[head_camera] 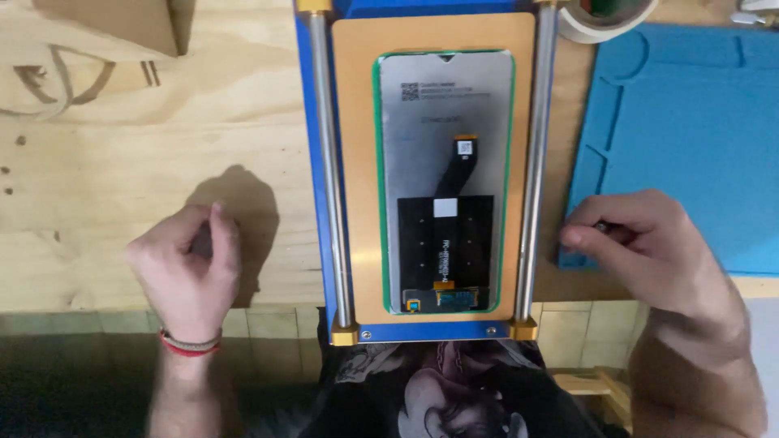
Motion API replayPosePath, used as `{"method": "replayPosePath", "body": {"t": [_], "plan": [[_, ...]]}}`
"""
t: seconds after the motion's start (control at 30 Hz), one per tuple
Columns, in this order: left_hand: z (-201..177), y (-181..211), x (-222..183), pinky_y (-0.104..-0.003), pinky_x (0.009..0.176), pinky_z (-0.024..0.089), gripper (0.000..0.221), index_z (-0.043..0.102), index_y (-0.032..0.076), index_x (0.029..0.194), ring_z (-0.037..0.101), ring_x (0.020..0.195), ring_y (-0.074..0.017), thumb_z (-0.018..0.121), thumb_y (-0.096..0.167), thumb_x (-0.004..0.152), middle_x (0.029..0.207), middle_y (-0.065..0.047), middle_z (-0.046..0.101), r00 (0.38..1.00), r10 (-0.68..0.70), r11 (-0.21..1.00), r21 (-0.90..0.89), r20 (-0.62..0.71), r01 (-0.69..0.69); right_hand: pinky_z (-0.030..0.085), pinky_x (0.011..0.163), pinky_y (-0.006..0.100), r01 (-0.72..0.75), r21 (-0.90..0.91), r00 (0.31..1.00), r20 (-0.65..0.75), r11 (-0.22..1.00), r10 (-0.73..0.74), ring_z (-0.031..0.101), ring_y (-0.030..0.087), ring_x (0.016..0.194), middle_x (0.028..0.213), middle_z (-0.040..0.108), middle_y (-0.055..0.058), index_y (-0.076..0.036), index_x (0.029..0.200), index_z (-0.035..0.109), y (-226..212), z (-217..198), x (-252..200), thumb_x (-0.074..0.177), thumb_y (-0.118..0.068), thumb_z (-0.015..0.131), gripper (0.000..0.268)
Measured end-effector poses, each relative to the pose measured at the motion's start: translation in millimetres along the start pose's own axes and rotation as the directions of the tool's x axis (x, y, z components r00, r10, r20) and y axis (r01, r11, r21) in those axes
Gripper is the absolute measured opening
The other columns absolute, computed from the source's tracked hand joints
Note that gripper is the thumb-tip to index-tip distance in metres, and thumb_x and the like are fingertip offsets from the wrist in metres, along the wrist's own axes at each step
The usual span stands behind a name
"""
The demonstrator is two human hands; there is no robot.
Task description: Removing a mobile phone screen from its frame using a heating separator machine and a thin cutting wire.
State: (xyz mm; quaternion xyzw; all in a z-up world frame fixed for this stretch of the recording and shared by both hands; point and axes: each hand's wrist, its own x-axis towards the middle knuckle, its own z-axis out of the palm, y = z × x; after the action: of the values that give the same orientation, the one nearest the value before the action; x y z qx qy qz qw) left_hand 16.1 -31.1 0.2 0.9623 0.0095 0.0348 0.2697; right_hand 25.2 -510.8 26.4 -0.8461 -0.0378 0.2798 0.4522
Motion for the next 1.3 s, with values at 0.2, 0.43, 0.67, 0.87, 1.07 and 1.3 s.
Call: {"method": "replayPosePath", "body": {"t": [0.2,0.43,0.67,0.87,1.07,1.3], "plan": [[-2.9,6.3,-2.3,-0.042,0.062,0.04,0.04,0.065,0.003,0.081,0.056,0.063,-0.0293,0.059,0.009,0.119,0.071,-0.011,0.061,0.989,0.113,0.99,-0.069,-0.092,-0.119,0.052,0.069,0.037,-0.152,-0.012,0.969,-0.198,0.988,0.146,0.067,0.022,0.076,0.082,0.075,0.015,0.003,0.087,0.076,29.0,-5.6,-13.5,0.109,-0.012,0.071,0.027],[-6.0,-8.3,-5.4,-0.045,0.061,0.037,0.035,0.07,-0.002,0.084,0.051,0.062,-0.0334,0.064,-0.003,0.118,0.071,-0.014,0.061,0.95,0.192,0.981,0.06,-0.246,-0.183,0.045,0.073,0.035,0.055,0.015,0.964,-0.262,0.998,-0.049,0.054,0.019,0.065,0.073,0.066,0.011,-0.004,0.079,0.067,13.5,-6.2,-40.8,0.109,-0.032,0.056,0.043],[-18.1,-0.8,-7.7,-0.043,0.073,0.048,0.04,0.076,-0.006,0.087,0.058,0.064,-0.032,0.058,-0.003,0.123,0.071,-0.011,0.068,0.871,0.245,0.97,0.102,-0.426,-0.222,0.056,0.069,0.037,0.117,-0.064,0.953,-0.274,0.991,-0.13,0.062,0.023,0.06,0.069,0.063,0.014,-0.003,0.072,0.062,11.0,-8.4,-45.0,0.108,-0.035,0.049,0.049],[-19.6,6.6,-9.2,-0.045,0.071,0.047,0.039,0.072,-0.004,0.085,0.057,0.064,-0.0338,0.057,-0.001,0.121,0.07,-0.01,0.068,0.893,0.243,0.969,0.053,-0.379,-0.242,0.024,0.056,0.038,0.239,0.019,0.941,-0.249,0.971,-0.227,0.03,0.02,0.05,0.062,0.039,0.008,-0.008,0.08,0.05,36.6,-14.1,-42.8,0.113,-0.033,0.042,0.042],[-6.0,-6.1,-4.3,-0.045,0.062,0.031,0.041,0.057,0.0,0.076,0.041,0.058,-0.0325,0.064,-0.004,0.116,0.065,-0.014,0.048,0.932,0.225,0.973,0.02,-0.283,-0.229,0.049,0.065,0.036,-0.156,-0.032,0.969,-0.197,0.987,0.146,0.065,0.022,0.07,0.074,0.073,0.017,0.006,0.081,0.075,22.1,-10.2,-8.4,0.112,-0.011,0.065,0.037],[-5.7,-11.0,0.7,-0.041,0.062,0.039,0.042,0.073,0.002,0.082,0.057,0.062,-0.0285,0.063,0.008,0.122,0.071,-0.011,0.065,0.981,0.056,0.998,-0.03,-0.188,-0.063,0.052,0.062,0.031,-0.048,0.054,0.988,-0.147,0.997,0.056,0.068,0.017,0.068,0.075,0.075,0.01,0.0,0.081,0.076,16.9,13.8,-2.9,0.102,-0.019,0.073,0.029]]}}
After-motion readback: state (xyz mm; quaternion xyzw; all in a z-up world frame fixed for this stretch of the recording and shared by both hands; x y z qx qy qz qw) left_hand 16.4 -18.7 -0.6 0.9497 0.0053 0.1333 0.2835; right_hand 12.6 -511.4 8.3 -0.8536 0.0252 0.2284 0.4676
